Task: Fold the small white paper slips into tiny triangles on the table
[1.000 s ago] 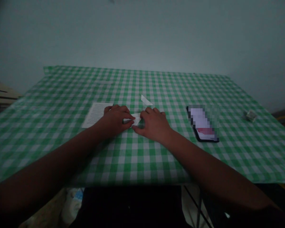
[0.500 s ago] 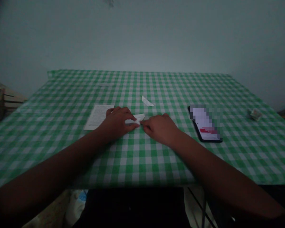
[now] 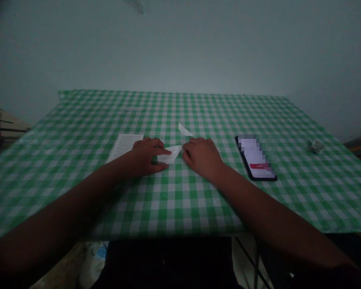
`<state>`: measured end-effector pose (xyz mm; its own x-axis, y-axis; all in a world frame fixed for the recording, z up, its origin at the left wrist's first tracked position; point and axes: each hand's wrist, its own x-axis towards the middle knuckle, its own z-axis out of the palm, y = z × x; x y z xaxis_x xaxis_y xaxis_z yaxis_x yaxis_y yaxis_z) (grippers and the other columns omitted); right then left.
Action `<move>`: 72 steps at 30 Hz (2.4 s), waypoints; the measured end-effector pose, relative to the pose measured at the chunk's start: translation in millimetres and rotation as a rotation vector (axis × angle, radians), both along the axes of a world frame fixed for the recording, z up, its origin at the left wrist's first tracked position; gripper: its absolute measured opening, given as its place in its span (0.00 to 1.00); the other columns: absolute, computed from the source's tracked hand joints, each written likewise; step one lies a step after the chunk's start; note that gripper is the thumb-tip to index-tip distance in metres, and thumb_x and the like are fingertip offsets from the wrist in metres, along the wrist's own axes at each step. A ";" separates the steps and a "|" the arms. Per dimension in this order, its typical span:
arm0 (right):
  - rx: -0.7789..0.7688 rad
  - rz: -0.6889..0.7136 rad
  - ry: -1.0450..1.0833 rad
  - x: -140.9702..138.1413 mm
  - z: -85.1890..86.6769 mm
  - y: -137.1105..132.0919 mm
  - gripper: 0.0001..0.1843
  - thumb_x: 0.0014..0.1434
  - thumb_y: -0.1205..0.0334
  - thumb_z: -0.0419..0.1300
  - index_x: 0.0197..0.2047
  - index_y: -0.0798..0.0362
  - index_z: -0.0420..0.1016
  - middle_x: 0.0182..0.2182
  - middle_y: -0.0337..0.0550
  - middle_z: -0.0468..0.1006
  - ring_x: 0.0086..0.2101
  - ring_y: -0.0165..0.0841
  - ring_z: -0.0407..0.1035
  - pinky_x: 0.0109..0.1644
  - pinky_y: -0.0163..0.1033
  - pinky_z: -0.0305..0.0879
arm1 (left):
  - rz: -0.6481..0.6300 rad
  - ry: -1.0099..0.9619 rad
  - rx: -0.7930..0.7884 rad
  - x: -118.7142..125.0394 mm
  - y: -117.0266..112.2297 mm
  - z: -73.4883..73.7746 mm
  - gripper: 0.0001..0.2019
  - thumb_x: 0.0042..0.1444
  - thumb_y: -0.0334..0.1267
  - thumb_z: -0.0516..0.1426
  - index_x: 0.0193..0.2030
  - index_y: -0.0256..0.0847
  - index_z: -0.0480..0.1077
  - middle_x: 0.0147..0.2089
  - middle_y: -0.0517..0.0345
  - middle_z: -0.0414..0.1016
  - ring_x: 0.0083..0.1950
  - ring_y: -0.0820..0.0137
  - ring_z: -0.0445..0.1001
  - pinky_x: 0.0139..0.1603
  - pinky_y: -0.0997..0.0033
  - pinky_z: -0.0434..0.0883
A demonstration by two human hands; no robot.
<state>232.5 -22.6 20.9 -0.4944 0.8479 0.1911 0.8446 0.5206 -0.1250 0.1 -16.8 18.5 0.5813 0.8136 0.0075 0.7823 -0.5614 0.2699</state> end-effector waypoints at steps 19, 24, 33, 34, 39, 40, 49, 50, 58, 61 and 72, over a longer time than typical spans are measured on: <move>-0.087 0.434 0.064 4.4 -2.7 -10.8 0.19 0.65 0.69 0.54 0.56 0.57 0.78 0.56 0.55 0.76 0.55 0.44 0.69 0.61 0.54 0.65 | -0.241 0.145 0.158 -6.3 -2.3 21.4 0.10 0.63 0.36 0.56 0.49 0.46 0.75 0.52 0.57 0.78 0.57 0.59 0.70 0.69 0.39 0.48; -0.090 0.414 0.047 4.9 -3.0 -12.9 0.19 0.66 0.69 0.54 0.57 0.55 0.78 0.57 0.55 0.75 0.56 0.46 0.69 0.59 0.55 0.67 | -0.313 0.163 0.171 -9.5 4.5 20.0 0.08 0.63 0.34 0.55 0.44 0.45 0.76 0.51 0.59 0.79 0.56 0.60 0.71 0.69 0.42 0.50; -0.086 0.437 0.148 5.0 -5.8 -9.4 0.21 0.63 0.72 0.55 0.57 0.56 0.76 0.53 0.53 0.77 0.52 0.43 0.70 0.58 0.52 0.67 | -0.374 0.020 0.096 -11.9 8.3 15.1 0.10 0.67 0.36 0.52 0.51 0.43 0.72 0.50 0.55 0.78 0.54 0.63 0.72 0.61 0.57 0.62; -0.086 0.444 0.155 5.5 -6.6 -8.6 0.21 0.63 0.73 0.55 0.57 0.56 0.77 0.53 0.53 0.77 0.52 0.44 0.70 0.58 0.53 0.67 | -0.388 -0.034 0.075 -13.8 8.7 13.2 0.12 0.66 0.39 0.55 0.54 0.43 0.71 0.54 0.54 0.76 0.57 0.63 0.72 0.62 0.57 0.62; -0.095 0.456 0.187 7.0 -8.7 -6.2 0.20 0.62 0.74 0.55 0.54 0.56 0.78 0.52 0.54 0.77 0.53 0.43 0.70 0.58 0.53 0.67 | -0.395 -0.067 0.030 -18.4 11.7 6.3 0.17 0.63 0.42 0.60 0.57 0.44 0.69 0.59 0.52 0.73 0.59 0.62 0.70 0.62 0.59 0.64; -0.096 0.456 0.192 7.0 -9.0 -5.9 0.20 0.62 0.74 0.55 0.54 0.55 0.78 0.52 0.54 0.77 0.53 0.43 0.70 0.58 0.53 0.67 | -0.400 -0.054 0.032 -17.8 12.0 6.3 0.16 0.63 0.40 0.59 0.57 0.44 0.69 0.58 0.53 0.73 0.59 0.63 0.71 0.62 0.59 0.65; -0.100 0.465 0.210 6.7 -9.7 -4.3 0.20 0.62 0.73 0.55 0.55 0.54 0.78 0.51 0.53 0.77 0.52 0.42 0.70 0.57 0.53 0.67 | -0.398 0.108 0.148 -3.3 2.2 21.0 0.13 0.62 0.30 0.56 0.53 0.41 0.72 0.51 0.54 0.79 0.53 0.63 0.75 0.57 0.61 0.66; -0.106 0.463 0.205 6.6 -9.0 -4.5 0.20 0.63 0.73 0.54 0.55 0.55 0.78 0.51 0.53 0.78 0.52 0.43 0.70 0.56 0.53 0.67 | -0.400 0.114 0.156 -2.7 1.7 22.0 0.13 0.63 0.29 0.55 0.53 0.41 0.72 0.50 0.54 0.80 0.52 0.63 0.75 0.56 0.61 0.66; -0.110 0.474 0.179 8.4 -6.2 -5.5 0.18 0.64 0.71 0.54 0.51 0.52 0.80 0.52 0.52 0.77 0.53 0.43 0.70 0.57 0.54 0.66 | -0.410 0.020 0.153 -6.9 8.2 14.7 0.12 0.67 0.32 0.52 0.53 0.41 0.73 0.47 0.54 0.80 0.49 0.65 0.75 0.55 0.62 0.66; -0.112 0.475 0.166 9.5 -6.9 -5.1 0.18 0.64 0.71 0.55 0.51 0.51 0.81 0.53 0.52 0.77 0.54 0.42 0.69 0.58 0.53 0.66 | -0.389 -0.039 0.102 -6.1 12.0 6.7 0.13 0.69 0.34 0.50 0.54 0.41 0.72 0.47 0.54 0.79 0.48 0.66 0.75 0.55 0.64 0.67; -0.117 0.448 0.223 5.3 -7.6 -4.9 0.16 0.63 0.72 0.53 0.51 0.56 0.76 0.49 0.53 0.79 0.50 0.41 0.71 0.57 0.52 0.68 | -0.210 -0.047 0.210 1.4 15.6 -5.4 0.10 0.67 0.42 0.55 0.43 0.37 0.72 0.45 0.52 0.75 0.49 0.63 0.70 0.51 0.63 0.66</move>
